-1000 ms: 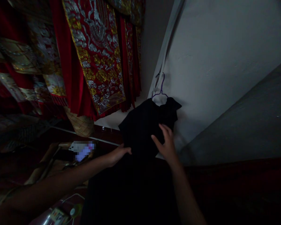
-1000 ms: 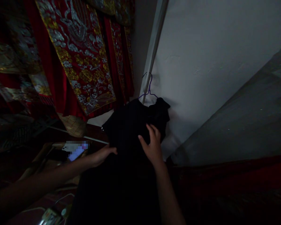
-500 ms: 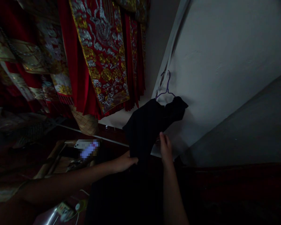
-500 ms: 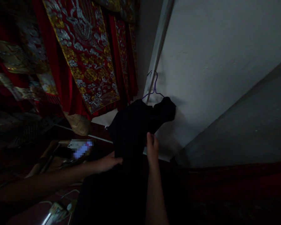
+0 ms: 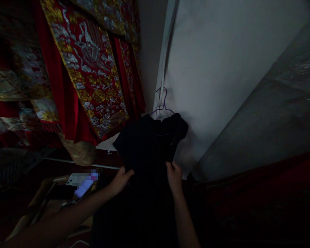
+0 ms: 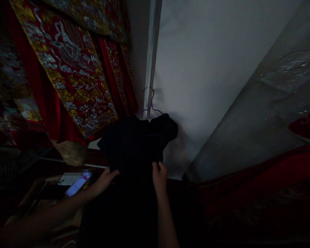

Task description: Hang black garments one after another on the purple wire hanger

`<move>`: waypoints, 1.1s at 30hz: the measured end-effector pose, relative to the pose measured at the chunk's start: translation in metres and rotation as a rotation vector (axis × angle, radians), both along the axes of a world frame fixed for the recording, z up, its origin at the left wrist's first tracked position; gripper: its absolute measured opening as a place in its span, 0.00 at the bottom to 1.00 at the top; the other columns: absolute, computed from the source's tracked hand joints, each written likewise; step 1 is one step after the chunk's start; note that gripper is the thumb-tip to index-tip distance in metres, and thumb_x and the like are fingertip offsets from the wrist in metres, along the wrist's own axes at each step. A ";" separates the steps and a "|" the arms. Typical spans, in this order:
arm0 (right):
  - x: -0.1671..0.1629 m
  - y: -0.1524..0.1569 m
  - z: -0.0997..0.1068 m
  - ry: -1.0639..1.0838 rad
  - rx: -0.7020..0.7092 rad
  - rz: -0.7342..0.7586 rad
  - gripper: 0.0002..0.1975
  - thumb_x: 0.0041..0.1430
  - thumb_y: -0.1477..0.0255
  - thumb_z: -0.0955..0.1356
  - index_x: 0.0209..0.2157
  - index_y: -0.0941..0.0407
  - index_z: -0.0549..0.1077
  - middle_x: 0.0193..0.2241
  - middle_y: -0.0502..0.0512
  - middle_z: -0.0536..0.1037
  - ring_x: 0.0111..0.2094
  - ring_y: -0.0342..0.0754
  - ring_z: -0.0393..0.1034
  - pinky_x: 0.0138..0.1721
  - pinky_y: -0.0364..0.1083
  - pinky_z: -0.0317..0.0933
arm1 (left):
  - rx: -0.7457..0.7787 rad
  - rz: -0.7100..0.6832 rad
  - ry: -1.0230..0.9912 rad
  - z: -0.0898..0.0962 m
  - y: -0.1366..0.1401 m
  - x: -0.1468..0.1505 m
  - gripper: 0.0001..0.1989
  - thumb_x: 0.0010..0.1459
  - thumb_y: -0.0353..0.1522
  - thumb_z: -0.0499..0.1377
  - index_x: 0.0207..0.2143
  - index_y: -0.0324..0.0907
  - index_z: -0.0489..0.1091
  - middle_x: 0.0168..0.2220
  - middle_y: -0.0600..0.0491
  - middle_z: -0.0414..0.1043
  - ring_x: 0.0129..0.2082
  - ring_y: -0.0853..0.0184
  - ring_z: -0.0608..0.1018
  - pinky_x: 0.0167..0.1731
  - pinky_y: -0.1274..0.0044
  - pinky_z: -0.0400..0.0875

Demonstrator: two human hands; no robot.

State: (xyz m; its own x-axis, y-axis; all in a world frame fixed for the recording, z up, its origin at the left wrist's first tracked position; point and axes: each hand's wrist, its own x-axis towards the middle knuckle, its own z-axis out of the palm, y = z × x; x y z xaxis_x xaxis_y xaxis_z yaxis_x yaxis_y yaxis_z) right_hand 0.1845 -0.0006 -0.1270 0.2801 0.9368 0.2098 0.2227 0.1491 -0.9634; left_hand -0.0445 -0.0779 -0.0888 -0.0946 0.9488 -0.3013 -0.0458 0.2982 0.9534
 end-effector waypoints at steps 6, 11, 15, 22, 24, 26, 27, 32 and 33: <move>-0.012 -0.034 0.018 0.210 -0.159 0.167 0.23 0.49 0.49 0.70 0.19 0.52 0.61 0.17 0.45 0.61 0.20 0.44 0.58 0.24 0.44 0.55 | 0.133 0.096 -0.041 -0.006 0.022 -0.014 0.26 0.43 0.38 0.68 0.45 0.44 0.66 0.41 0.51 0.75 0.37 0.62 0.79 0.38 0.71 0.74; -0.036 -0.055 0.023 0.254 -0.141 0.365 0.28 0.52 0.46 0.69 0.17 0.54 0.61 0.15 0.45 0.61 0.19 0.41 0.56 0.23 0.42 0.53 | 0.257 -0.260 0.129 -0.013 0.012 -0.006 0.26 0.49 0.37 0.67 0.50 0.43 0.65 0.51 0.46 0.72 0.41 0.61 0.79 0.42 0.69 0.74; -0.048 -0.061 0.024 0.270 -0.131 0.475 0.30 0.52 0.44 0.69 0.16 0.54 0.59 0.14 0.45 0.60 0.19 0.40 0.56 0.23 0.42 0.52 | 0.443 -0.510 0.269 -0.012 -0.001 0.009 0.19 0.59 0.34 0.61 0.52 0.42 0.67 0.50 0.47 0.75 0.48 0.61 0.78 0.52 0.67 0.71; -0.058 -0.067 0.029 0.253 -0.106 0.474 0.31 0.55 0.42 0.66 0.17 0.54 0.61 0.15 0.46 0.60 0.19 0.40 0.56 0.24 0.42 0.53 | 0.543 -0.473 0.439 0.005 -0.009 0.019 0.06 0.62 0.31 0.57 0.40 0.40 0.72 0.39 0.52 0.78 0.40 0.64 0.78 0.45 0.74 0.71; -0.060 -0.068 0.029 0.258 -0.105 0.466 0.31 0.56 0.41 0.64 0.17 0.55 0.62 0.15 0.46 0.61 0.19 0.40 0.57 0.24 0.42 0.54 | 0.549 -0.481 0.451 0.008 -0.009 0.017 0.06 0.62 0.29 0.55 0.39 0.40 0.72 0.37 0.52 0.77 0.39 0.66 0.78 0.43 0.76 0.71; -0.059 -0.067 0.029 0.261 -0.104 0.468 0.32 0.57 0.41 0.63 0.18 0.55 0.64 0.15 0.47 0.61 0.19 0.41 0.57 0.25 0.43 0.54 | 0.540 -0.498 0.489 0.010 -0.009 0.015 0.07 0.63 0.29 0.54 0.38 0.39 0.72 0.36 0.52 0.76 0.37 0.66 0.77 0.41 0.77 0.70; -0.058 -0.066 0.028 0.262 -0.106 0.464 0.32 0.58 0.42 0.62 0.17 0.55 0.64 0.15 0.47 0.61 0.19 0.41 0.57 0.24 0.43 0.53 | 0.529 -0.504 0.523 0.011 -0.009 0.014 0.07 0.63 0.30 0.54 0.36 0.39 0.72 0.34 0.52 0.76 0.36 0.67 0.77 0.39 0.77 0.70; -0.048 -0.059 0.026 0.308 -0.155 0.421 0.30 0.53 0.45 0.67 0.15 0.54 0.60 0.13 0.44 0.57 0.17 0.39 0.51 0.21 0.42 0.48 | 0.484 -0.486 0.658 0.007 -0.007 0.015 0.06 0.61 0.32 0.57 0.35 0.39 0.71 0.30 0.54 0.74 0.30 0.68 0.75 0.34 0.79 0.67; -0.047 -0.059 0.026 0.315 -0.160 0.422 0.29 0.54 0.45 0.67 0.16 0.54 0.61 0.13 0.44 0.57 0.16 0.39 0.51 0.21 0.42 0.49 | 0.484 -0.484 0.666 0.006 -0.007 0.016 0.05 0.61 0.32 0.57 0.35 0.39 0.71 0.30 0.54 0.74 0.30 0.68 0.75 0.33 0.79 0.67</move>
